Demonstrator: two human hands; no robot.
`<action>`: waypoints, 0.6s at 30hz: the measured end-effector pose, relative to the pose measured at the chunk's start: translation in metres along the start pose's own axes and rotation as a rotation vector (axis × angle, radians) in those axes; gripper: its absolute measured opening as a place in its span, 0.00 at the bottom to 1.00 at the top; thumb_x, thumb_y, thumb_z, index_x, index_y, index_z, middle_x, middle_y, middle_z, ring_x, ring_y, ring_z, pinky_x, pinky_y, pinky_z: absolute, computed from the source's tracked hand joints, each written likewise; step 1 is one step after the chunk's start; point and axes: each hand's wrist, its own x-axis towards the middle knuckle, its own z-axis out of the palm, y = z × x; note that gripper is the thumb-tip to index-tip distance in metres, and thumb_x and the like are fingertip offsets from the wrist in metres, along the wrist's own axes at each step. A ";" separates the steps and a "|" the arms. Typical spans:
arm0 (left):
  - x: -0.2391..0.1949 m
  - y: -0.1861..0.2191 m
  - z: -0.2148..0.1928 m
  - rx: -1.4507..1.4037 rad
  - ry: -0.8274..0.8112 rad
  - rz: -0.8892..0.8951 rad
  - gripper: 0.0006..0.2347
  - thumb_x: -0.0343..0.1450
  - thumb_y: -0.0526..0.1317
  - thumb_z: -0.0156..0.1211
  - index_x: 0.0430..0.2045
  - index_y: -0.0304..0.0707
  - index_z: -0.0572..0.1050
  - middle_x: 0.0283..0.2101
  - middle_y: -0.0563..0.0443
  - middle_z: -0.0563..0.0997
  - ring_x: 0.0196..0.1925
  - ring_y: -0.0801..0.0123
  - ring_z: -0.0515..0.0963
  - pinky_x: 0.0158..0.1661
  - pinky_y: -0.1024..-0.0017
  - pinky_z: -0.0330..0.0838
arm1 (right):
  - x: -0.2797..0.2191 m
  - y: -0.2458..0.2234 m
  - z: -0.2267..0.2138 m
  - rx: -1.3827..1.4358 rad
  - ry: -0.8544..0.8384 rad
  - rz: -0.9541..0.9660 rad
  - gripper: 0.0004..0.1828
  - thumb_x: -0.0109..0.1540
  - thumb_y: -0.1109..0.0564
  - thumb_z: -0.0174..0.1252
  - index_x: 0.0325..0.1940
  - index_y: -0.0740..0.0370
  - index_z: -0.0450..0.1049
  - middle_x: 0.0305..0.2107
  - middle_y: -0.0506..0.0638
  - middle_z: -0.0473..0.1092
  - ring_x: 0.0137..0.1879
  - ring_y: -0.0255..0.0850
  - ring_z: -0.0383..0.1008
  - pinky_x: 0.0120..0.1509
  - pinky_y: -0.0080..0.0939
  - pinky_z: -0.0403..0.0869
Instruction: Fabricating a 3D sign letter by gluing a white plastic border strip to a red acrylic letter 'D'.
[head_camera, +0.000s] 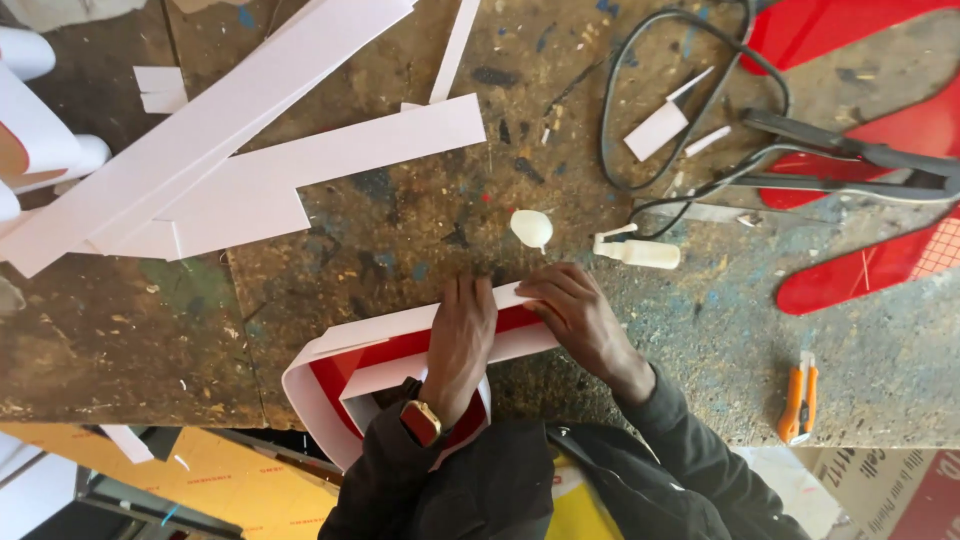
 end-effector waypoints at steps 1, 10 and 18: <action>-0.001 -0.003 0.002 -0.004 -0.014 -0.009 0.08 0.79 0.31 0.66 0.47 0.32 0.72 0.45 0.39 0.79 0.52 0.54 0.84 0.37 0.74 0.85 | 0.001 0.002 0.000 0.008 -0.014 0.005 0.13 0.75 0.47 0.63 0.58 0.49 0.88 0.53 0.47 0.82 0.66 0.52 0.78 0.67 0.53 0.78; -0.017 -0.020 0.022 -0.193 0.121 -0.200 0.08 0.75 0.32 0.73 0.44 0.46 0.84 0.44 0.51 0.80 0.50 0.60 0.82 0.49 0.64 0.79 | 0.008 0.005 -0.004 0.021 -0.073 0.023 0.14 0.74 0.47 0.63 0.61 0.48 0.87 0.54 0.46 0.83 0.62 0.55 0.79 0.63 0.58 0.80; -0.015 -0.031 0.029 -0.220 0.204 -0.162 0.01 0.80 0.37 0.69 0.40 0.48 0.84 0.43 0.54 0.82 0.47 0.63 0.84 0.50 0.65 0.80 | 0.000 0.022 0.004 0.062 -0.072 0.052 0.13 0.71 0.47 0.67 0.55 0.53 0.88 0.52 0.49 0.84 0.59 0.60 0.81 0.68 0.63 0.79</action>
